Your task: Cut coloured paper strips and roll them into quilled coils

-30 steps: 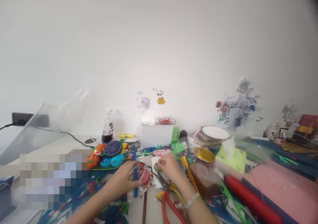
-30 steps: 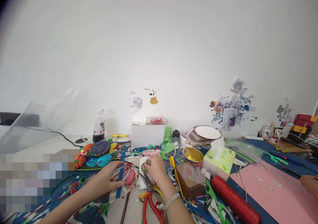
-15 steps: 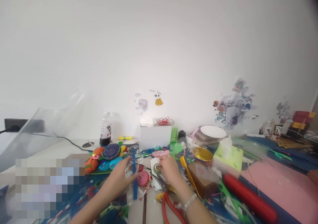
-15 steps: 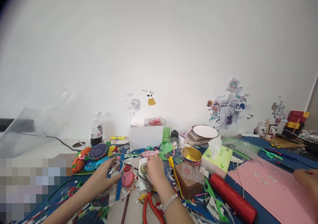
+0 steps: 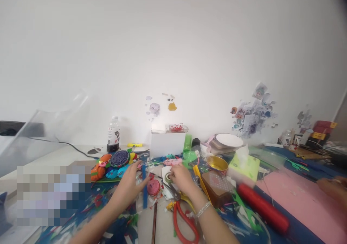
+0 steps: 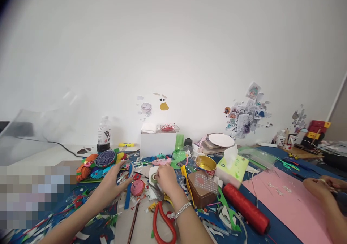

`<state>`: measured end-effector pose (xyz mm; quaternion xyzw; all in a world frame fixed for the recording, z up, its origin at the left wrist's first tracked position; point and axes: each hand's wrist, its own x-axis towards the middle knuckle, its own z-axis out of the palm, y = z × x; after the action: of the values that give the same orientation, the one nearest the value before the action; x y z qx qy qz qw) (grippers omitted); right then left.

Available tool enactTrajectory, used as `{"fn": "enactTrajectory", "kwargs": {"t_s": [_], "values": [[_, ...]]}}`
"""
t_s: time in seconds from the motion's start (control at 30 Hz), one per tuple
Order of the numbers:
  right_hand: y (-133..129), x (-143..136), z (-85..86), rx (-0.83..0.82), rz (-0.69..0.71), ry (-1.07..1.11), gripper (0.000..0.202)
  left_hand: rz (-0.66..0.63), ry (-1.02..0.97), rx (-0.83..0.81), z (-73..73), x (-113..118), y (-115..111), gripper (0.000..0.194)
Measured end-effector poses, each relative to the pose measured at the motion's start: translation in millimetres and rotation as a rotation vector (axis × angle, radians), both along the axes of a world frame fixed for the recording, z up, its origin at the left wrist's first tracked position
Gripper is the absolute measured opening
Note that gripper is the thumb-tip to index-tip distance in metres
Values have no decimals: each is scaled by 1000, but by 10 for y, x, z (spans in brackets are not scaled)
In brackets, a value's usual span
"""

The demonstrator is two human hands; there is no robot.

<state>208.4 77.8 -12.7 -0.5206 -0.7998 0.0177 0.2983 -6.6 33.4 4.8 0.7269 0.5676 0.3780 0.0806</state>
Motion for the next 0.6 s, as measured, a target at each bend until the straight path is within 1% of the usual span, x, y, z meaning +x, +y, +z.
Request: {"fn": "enactTrajectory", "kwargs": {"t_s": [0.07, 0.17, 0.23, 0.3, 0.33, 0.4, 0.47, 0.5, 0.53, 0.6], "values": [[-5, 8, 32, -22, 4, 45, 8, -14, -18, 6, 14, 8, -3, 67], [-15, 24, 115, -54, 31, 138, 20, -71, -18, -19, 66, 122, -28, 63], [-20, 45, 180, -84, 59, 201, 28, -139, 32, -31, 109, 296, -61, 61], [-23, 84, 235, -130, 91, 236, 36, -222, 112, -14, 142, 528, -95, 64], [-23, 113, 257, -159, 108, 237, 37, -260, 141, -34, 152, 648, -105, 68], [-24, 192, 289, -215, 123, 216, 33, -307, 180, -160, 162, 854, -94, 77], [-28, 290, 312, -246, 102, 178, 28, -328, 199, -210, 170, 972, -34, 86], [-33, 338, 321, -253, 79, 156, 27, -323, 206, -225, 176, 992, 14, 83], [-40, 380, 331, -256, 51, 133, 26, -314, 215, -232, 185, 991, 70, 75], [-64, 432, 353, -253, -10, 84, 22, -291, 248, -238, 203, 950, 192, 53]]}}
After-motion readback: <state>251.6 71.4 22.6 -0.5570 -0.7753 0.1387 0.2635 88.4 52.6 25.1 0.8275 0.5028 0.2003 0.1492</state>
